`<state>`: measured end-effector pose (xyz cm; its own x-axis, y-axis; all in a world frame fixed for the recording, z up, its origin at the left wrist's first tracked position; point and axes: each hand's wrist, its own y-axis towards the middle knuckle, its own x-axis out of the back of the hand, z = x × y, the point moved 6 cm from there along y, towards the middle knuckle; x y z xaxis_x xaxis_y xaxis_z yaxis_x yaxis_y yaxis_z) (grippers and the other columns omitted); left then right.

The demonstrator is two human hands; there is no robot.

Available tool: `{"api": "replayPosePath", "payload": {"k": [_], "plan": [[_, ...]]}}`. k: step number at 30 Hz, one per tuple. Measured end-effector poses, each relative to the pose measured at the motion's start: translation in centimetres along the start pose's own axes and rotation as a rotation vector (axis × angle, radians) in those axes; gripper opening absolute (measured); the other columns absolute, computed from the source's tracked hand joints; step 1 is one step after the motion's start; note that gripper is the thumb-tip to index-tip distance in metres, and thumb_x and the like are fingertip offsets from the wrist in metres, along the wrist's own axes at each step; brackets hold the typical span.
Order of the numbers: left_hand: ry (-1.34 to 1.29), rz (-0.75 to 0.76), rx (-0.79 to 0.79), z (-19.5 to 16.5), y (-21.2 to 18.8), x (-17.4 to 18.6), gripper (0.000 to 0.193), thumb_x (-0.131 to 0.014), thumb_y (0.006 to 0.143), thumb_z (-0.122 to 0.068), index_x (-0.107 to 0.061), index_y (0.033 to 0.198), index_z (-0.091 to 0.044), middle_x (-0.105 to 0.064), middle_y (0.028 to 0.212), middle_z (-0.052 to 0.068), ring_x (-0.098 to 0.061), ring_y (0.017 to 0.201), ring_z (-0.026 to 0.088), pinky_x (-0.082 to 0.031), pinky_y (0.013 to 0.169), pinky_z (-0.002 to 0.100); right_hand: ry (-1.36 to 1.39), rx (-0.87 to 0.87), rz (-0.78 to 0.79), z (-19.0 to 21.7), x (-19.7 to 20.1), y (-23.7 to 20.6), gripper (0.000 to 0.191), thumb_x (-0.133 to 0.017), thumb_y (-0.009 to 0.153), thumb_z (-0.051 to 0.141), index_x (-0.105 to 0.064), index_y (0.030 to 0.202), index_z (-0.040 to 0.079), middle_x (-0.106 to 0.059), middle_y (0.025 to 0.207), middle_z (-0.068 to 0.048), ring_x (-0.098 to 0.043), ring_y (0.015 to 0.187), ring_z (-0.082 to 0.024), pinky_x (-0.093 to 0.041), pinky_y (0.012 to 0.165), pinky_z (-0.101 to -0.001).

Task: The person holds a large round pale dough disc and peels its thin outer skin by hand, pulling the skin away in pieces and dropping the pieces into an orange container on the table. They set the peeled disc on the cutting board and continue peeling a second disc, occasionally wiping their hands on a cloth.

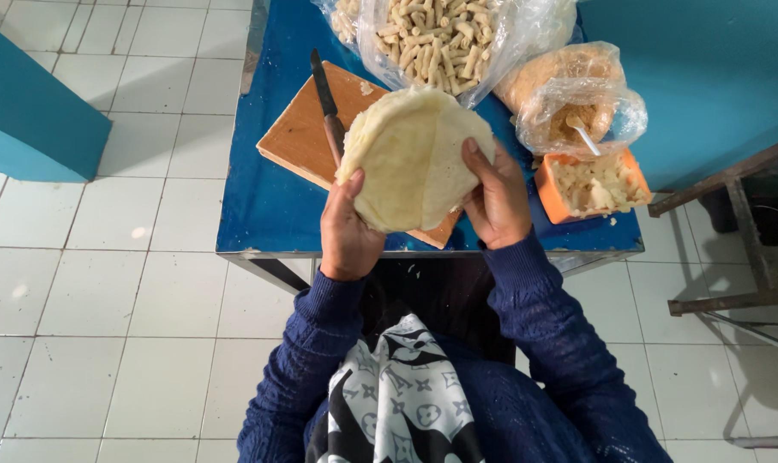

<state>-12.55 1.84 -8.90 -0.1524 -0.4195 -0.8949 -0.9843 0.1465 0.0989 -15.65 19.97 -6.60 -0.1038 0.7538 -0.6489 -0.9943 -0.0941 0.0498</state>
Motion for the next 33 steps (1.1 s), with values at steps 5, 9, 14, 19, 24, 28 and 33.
{"api": "replayPosePath", "payload": {"k": [5, 9, 14, 19, 24, 28, 33], "plan": [[-0.029, -0.012, -0.011, 0.0, 0.2, 0.3, 0.052, -0.047, 0.109, -0.017, -0.036, 0.156, 0.002, -0.051, 0.151, 0.015, -0.052, 0.139, 0.030, -0.047, 0.114, 0.045, -0.030, 0.006, 0.004, -0.2, 0.7, -1.1, 0.046, -0.063, 0.104, 0.017, -0.049, 0.145, 0.001, -0.064, 0.136, -0.008, -0.063, 0.123, -0.018, -0.052, 0.106, -0.0364], [-0.048, 0.018, 0.007, -0.3, 0.2, 0.3, 0.055, -0.049, 0.106, -0.020, -0.036, 0.156, -0.002, -0.051, 0.152, 0.014, -0.052, 0.139, 0.031, -0.046, 0.115, 0.047, -0.014, -0.096, 0.034, -1.0, 2.6, -0.9, 0.047, -0.058, 0.104, 0.013, -0.048, 0.148, 0.001, -0.064, 0.137, -0.010, -0.063, 0.124, -0.019, -0.052, 0.107, -0.0357], [-0.155, -0.034, 0.083, -0.1, 0.5, 1.4, 0.053, -0.049, 0.105, -0.023, -0.040, 0.153, -0.003, -0.053, 0.149, 0.015, -0.054, 0.136, 0.033, -0.046, 0.113, 0.053, 0.184, -0.226, 0.048, -2.1, 6.3, -1.0, 0.043, -0.054, 0.109, 0.014, -0.048, 0.148, -0.002, -0.065, 0.136, -0.012, -0.065, 0.122, -0.021, -0.053, 0.106, -0.0360], [-0.225, -0.063, 0.045, -1.3, 0.9, 3.6, 0.051, -0.050, 0.106, -0.022, -0.042, 0.151, -0.001, -0.056, 0.147, 0.018, -0.056, 0.136, 0.034, -0.045, 0.117, 0.053, 0.278, -0.230, -0.012, -1.3, 10.4, -2.2, 0.039, -0.055, 0.110, 0.015, -0.053, 0.145, -0.003, -0.068, 0.132, -0.015, -0.069, 0.116, -0.023, -0.056, 0.098, -0.0364], [-0.157, -0.073, -0.077, -3.1, 1.1, 5.2, 0.052, -0.050, 0.107, -0.023, -0.041, 0.153, 0.000, -0.054, 0.151, 0.019, -0.055, 0.138, 0.034, -0.046, 0.117, 0.053, 0.040, -0.034, -0.128, 4.4, 13.2, -1.0, 0.032, -0.057, 0.106, 0.010, -0.055, 0.136, -0.001, -0.068, 0.130, -0.013, -0.071, 0.119, -0.023, -0.058, 0.105, -0.0399], [-0.187, -0.050, -0.137, -4.2, 1.2, 5.6, 0.054, -0.051, 0.109, -0.028, -0.039, 0.156, -0.003, -0.049, 0.156, 0.018, -0.052, 0.142, 0.034, -0.046, 0.119, 0.055, -0.537, 0.272, 0.040, 8.1, 11.0, 2.2, 0.023, -0.059, 0.112, 0.004, -0.064, 0.132, -0.005, -0.071, 0.127, -0.013, -0.069, 0.115, -0.019, -0.055, 0.107, -0.0351], [-0.192, -0.066, -0.205, -5.1, 0.5, 6.1, 0.057, -0.053, 0.109, -0.033, -0.036, 0.158, -0.008, -0.046, 0.159, 0.014, -0.049, 0.146, 0.034, -0.045, 0.119, 0.059, -1.364, 0.342, 0.131, 0.4, 6.9, 2.3, 0.028, -0.062, 0.099, -0.001, -0.071, 0.125, 0.006, -0.074, 0.121, -0.009, -0.074, 0.099, -0.019, -0.057, 0.087, -0.0293]]}}
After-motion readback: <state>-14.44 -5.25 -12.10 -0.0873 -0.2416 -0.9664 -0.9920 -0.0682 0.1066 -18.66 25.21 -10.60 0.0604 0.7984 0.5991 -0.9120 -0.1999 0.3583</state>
